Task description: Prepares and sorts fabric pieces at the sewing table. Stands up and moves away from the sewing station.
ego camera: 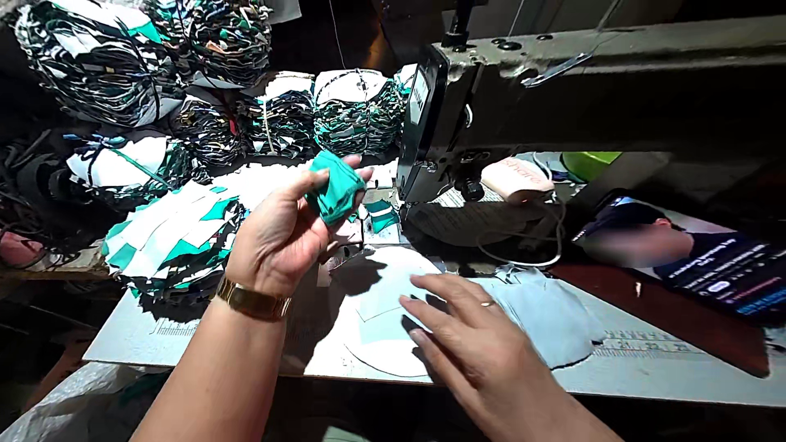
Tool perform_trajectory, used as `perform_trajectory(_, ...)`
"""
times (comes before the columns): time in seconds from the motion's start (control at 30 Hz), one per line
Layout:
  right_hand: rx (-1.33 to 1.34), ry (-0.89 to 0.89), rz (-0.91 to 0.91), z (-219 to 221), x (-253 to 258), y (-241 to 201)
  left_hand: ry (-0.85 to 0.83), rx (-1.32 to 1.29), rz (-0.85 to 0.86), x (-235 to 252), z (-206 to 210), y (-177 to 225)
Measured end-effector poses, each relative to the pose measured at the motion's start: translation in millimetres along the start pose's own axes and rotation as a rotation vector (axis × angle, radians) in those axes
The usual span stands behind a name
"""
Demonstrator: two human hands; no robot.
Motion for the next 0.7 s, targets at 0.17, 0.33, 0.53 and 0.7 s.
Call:
perform_trajectory(0.17,-0.17,-0.15,0.044,25.4,11.0,-4.9,0.089,-0.116,0.151,38.0,17.8,14.7)
perform_trajectory(0.33,-0.233,-0.297,0.098,36.4,21.2,-0.5,0.077,-0.157,0.152,65.4,15.0,9.2)
perform_trajectory(0.53,-0.154,-0.624,0.159,31.6,23.6,4.5,-0.018,-0.085,-0.019,72.1,-3.5,-22.6)
perform_trajectory(0.7,-0.124,-0.657,0.072,22.6,21.6,10.9,-0.071,-0.029,-0.145,62.4,-10.8,-27.4)
Point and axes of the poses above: each hand's wrist, its own x-axis towards the middle knuckle, its own z-axis out of the palm, y = z × x, the point moved 3 cm from there along x, towards the middle knuckle, and after that the axes turned 8 degrees about z, right-handed, at the moved point
